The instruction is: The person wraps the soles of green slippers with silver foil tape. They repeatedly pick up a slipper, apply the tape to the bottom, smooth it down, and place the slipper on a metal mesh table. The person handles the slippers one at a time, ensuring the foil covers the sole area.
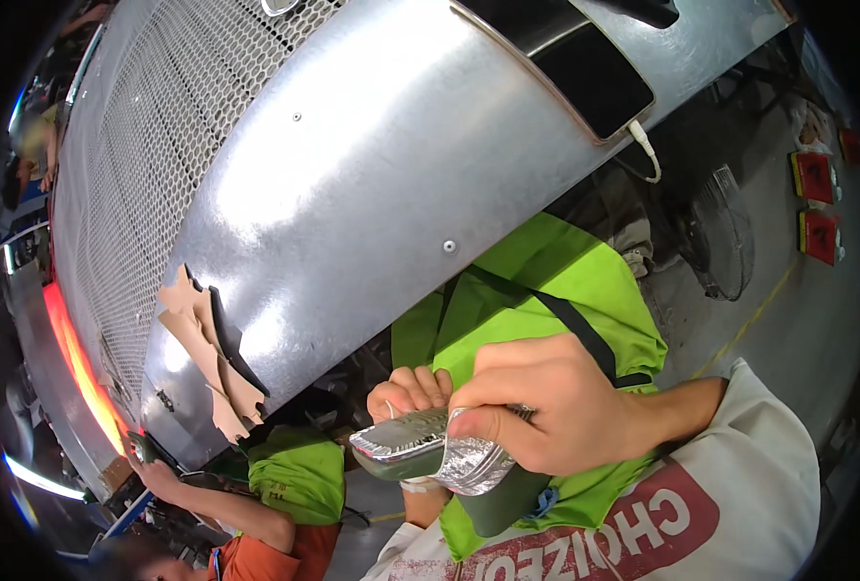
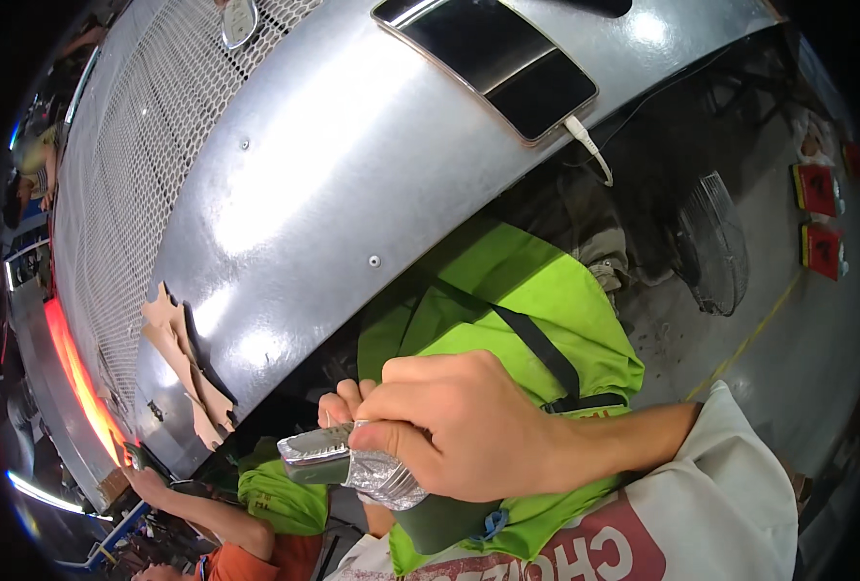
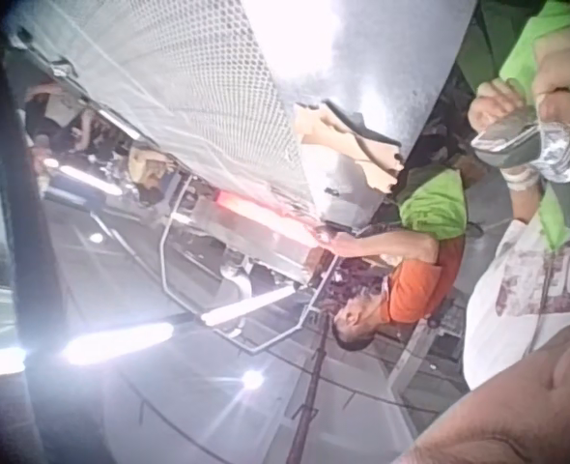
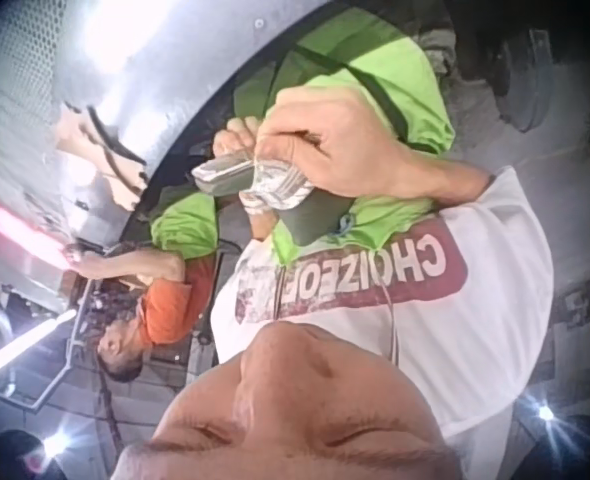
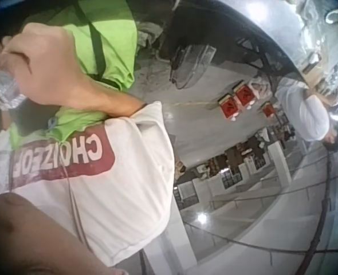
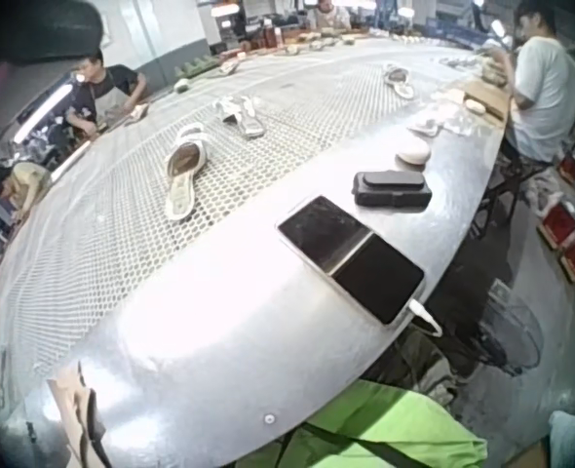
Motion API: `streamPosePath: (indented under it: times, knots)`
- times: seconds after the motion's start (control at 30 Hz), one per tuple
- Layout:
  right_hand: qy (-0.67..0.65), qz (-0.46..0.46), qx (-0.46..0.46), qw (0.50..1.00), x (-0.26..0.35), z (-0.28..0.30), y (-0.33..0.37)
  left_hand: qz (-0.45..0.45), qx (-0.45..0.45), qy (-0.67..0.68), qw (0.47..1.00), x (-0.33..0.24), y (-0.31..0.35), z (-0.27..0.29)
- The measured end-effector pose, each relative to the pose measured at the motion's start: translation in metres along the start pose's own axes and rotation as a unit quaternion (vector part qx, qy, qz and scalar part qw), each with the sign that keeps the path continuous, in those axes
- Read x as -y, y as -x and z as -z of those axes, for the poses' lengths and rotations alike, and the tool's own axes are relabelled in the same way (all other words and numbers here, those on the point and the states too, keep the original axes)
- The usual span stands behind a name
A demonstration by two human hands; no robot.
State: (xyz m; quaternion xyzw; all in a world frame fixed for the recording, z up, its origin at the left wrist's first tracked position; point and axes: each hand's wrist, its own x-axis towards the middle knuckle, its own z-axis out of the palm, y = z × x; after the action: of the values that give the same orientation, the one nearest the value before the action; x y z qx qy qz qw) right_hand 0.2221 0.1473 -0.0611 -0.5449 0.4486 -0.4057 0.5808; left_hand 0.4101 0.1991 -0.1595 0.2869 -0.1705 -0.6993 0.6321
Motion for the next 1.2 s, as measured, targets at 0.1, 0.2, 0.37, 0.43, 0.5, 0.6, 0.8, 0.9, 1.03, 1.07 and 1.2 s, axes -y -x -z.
streamPosePath:
  times: [0.1, 0.2, 0.37, 0.43, 0.5, 0.6, 0.8, 0.9, 1.03, 1.07, 1.2]
  knots:
    - [-0.123, -0.111, 0.101, 0.981, -0.004, 0.007, -0.011, -0.001, 0.005, -0.006, 1.000, 0.001, 0.001, -0.002]
    - [-0.301, -0.286, 0.312, 0.854, -0.025, 0.020, -0.040, 0.027, -0.021, -0.034, 0.999, 0.002, 0.001, -0.028]
    - [-0.150, -0.189, 0.307, 0.921, -0.021, 0.020, -0.039, 0.056, 0.023, -0.005, 0.998, 0.014, -0.001, -0.007]
    - [-0.059, 0.013, 0.198, 0.978, -0.008, 0.021, -0.027, 0.049, 0.028, 0.010, 0.998, 0.015, -0.001, 0.000]
    - [0.155, 0.132, 0.126, 0.971, 0.016, 0.019, -0.019, 0.035, 0.002, 0.000, 0.999, 0.010, -0.003, -0.007]
    - [0.212, 0.102, 0.101, 0.967, 0.023, 0.015, -0.017, 0.065, -0.025, -0.064, 0.996, -0.004, -0.010, -0.013]
    - [-0.127, -0.074, 0.138, 0.980, -0.042, 0.057, -0.021, -0.049, -0.072, -0.469, 0.879, -0.039, -0.002, -0.072]
    - [-0.078, -0.035, 0.094, 0.992, -0.028, 0.046, -0.026, -0.101, -0.069, -0.514, 0.849, -0.040, -0.001, -0.081]
    - [0.098, 0.026, 0.013, 0.995, -0.023, 0.030, -0.029, -0.130, -0.048, -0.526, 0.839, -0.043, 0.003, -0.079]
    - [0.070, 0.056, 0.012, 0.996, -0.028, 0.027, -0.030, -0.144, -0.048, -0.530, 0.834, -0.043, 0.005, -0.079]
    - [0.008, 0.087, 0.021, 0.996, -0.038, 0.021, -0.031, -0.197, -0.062, -0.513, 0.833, -0.038, 0.011, -0.075]
